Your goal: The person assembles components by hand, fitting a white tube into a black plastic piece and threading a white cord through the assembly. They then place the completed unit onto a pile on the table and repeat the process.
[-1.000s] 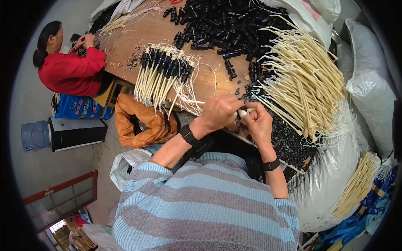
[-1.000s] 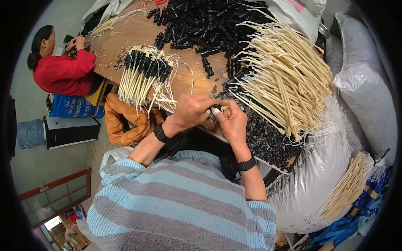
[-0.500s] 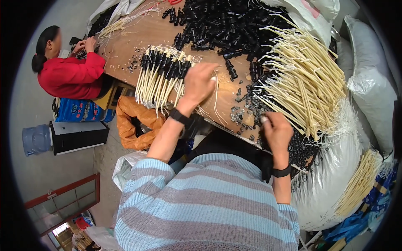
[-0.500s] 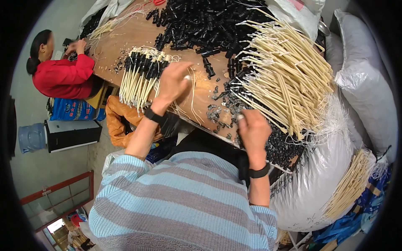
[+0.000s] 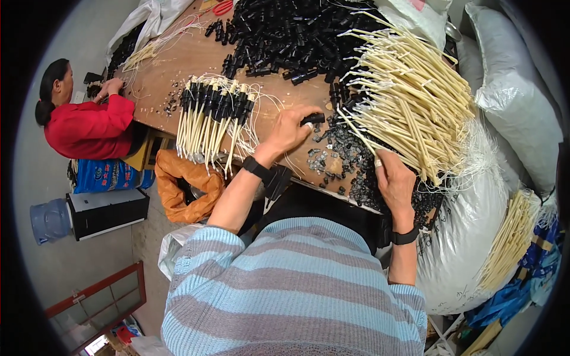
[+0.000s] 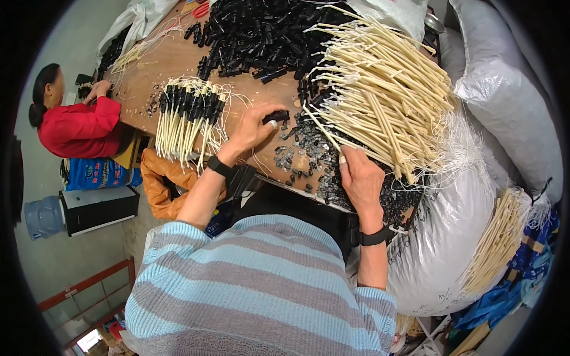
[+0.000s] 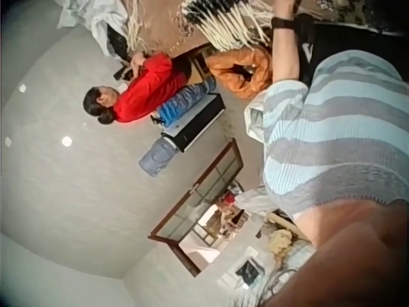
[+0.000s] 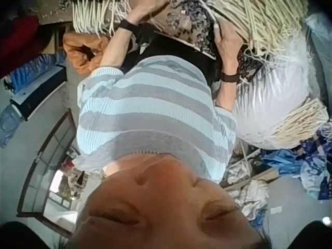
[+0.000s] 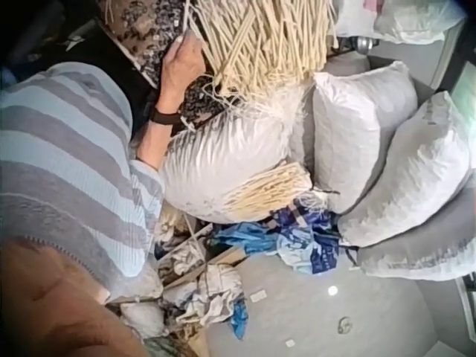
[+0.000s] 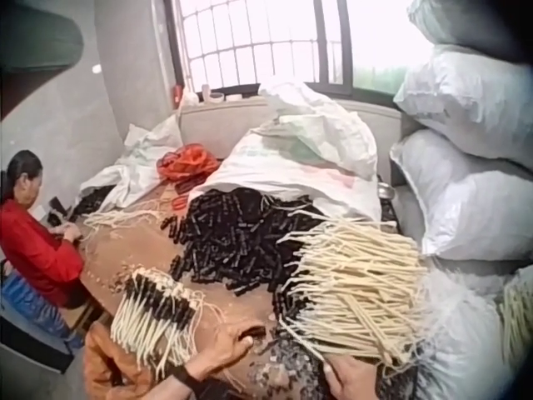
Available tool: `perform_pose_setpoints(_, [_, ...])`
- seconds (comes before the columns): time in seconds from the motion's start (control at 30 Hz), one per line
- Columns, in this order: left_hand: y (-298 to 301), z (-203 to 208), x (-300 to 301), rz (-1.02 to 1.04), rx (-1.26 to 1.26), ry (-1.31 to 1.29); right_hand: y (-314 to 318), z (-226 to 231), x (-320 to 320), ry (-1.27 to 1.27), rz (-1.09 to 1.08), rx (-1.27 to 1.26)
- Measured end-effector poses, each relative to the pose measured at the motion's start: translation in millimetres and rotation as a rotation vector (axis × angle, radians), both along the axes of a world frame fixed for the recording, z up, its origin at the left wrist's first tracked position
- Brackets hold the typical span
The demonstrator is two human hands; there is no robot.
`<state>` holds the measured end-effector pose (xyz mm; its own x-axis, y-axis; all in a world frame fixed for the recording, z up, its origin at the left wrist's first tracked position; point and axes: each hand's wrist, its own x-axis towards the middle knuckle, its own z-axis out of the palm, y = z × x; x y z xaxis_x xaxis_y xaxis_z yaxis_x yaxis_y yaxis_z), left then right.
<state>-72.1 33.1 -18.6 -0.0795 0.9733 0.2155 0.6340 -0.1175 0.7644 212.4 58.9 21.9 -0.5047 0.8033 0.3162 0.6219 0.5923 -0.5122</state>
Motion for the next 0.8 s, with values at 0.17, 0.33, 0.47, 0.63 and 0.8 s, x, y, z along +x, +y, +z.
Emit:
perform_pose_setpoints(0.17, [-9.5,-1.4,-3.6,0.019,-0.057,-0.158,-8.6,3.7,-4.6,0.146,0.067,-0.142])
perform_pose_setpoints(0.33, [-11.3,17.6,3.1,-0.225,-0.028,0.06,-15.2,0.7,-10.7,0.137,0.199,-0.165])
perform_pose_setpoints(0.47, [-18.8,41.0,53.1,-0.487,0.171,0.283,-19.0,-17.1,-34.9,0.043,0.049,-0.106])
perform_pose_setpoints(0.63, [-28.6,38.2,42.3,-0.239,0.132,0.34,-8.6,-9.6,-33.4,0.02,-0.022,-0.092])
perform_pose_setpoints(0.8, [-33.2,11.4,-5.5,0.179,-0.417,0.005,3.4,15.8,0.6,1.316,0.354,-0.936])
